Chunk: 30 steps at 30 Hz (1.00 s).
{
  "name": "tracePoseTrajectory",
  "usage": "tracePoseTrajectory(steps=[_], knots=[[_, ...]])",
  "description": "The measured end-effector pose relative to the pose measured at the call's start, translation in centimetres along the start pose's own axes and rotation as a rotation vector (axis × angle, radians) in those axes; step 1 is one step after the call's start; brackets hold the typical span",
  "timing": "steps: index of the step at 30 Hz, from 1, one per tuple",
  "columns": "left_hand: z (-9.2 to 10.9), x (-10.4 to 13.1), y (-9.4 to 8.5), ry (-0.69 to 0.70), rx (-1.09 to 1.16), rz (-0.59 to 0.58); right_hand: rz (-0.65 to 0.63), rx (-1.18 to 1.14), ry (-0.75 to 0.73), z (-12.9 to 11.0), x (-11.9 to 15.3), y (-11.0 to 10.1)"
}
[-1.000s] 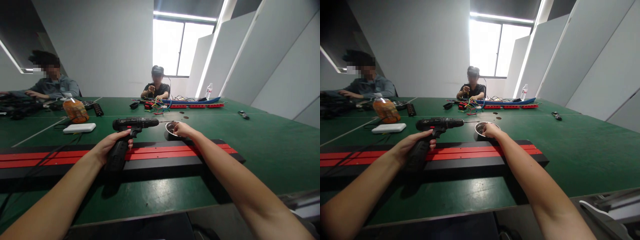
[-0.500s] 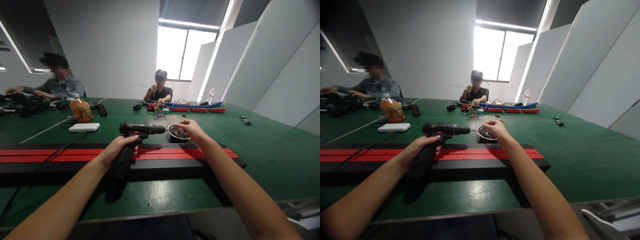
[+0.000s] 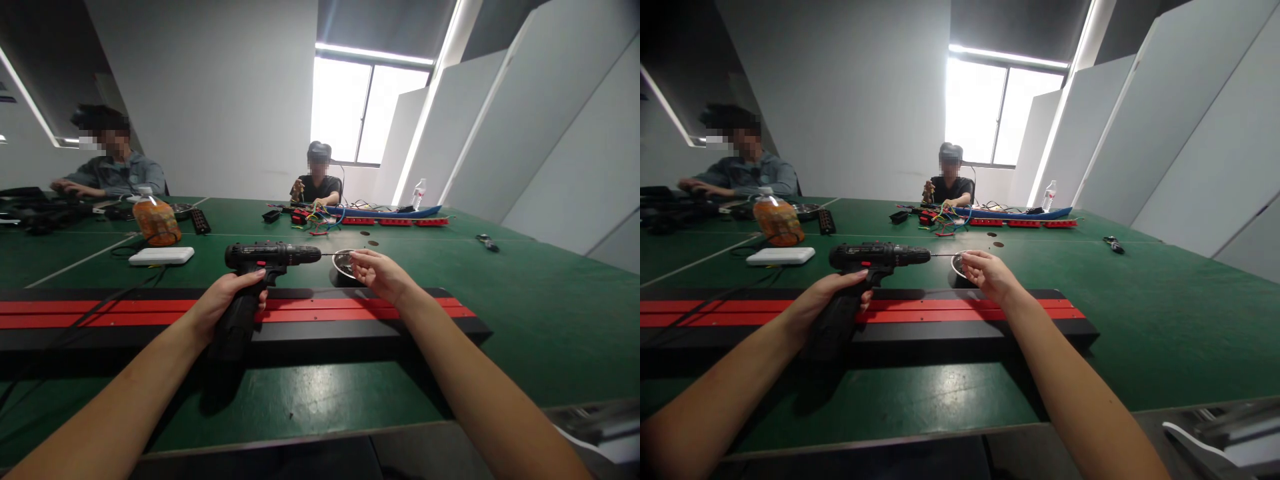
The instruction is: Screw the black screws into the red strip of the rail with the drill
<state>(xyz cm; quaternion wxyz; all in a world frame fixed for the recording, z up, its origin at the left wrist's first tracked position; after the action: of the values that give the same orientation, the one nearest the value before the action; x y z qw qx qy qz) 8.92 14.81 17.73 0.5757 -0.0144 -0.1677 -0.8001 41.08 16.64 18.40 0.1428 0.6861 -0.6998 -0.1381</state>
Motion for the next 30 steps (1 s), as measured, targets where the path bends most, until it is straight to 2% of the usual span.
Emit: tracePoseTrajectory(steps=[3,11,15,21,30], knots=[[-0.1,-0.1,-0.3,0.000,-0.009,-0.012,0.024,-0.060,0.066,0.0,-0.1,-0.1],[0.2,0.5,0.4,0.017,-0.025,0.000,0.110,-0.238,0.232,0.1,-0.6,-0.8],[0.1,0.4,0.3,0.026,-0.030,-0.009,0.097,-0.249,0.229,0.0,-0.4,-0.5],[0.8,1.2,1.1,-0.013,-0.035,0.065,0.015,-0.247,0.225,0.1,-0.1,-0.4],[0.8,1.4,1.3,-0.015,-0.039,0.056,0.013,-0.234,0.245,0.1,-0.1,-0.4]])
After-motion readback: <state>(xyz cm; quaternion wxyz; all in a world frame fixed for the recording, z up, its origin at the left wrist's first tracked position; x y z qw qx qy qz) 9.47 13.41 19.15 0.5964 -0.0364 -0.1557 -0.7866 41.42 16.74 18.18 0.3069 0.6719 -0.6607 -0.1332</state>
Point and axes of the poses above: each hand's wrist, its own x-axis away from the middle knuckle, its own y-axis out of the palm, z = x × y, the point moved 1 cm from there along -x, towards the middle knuckle, and after that the axes turned 1 degree about z, right-handed, at the moved point
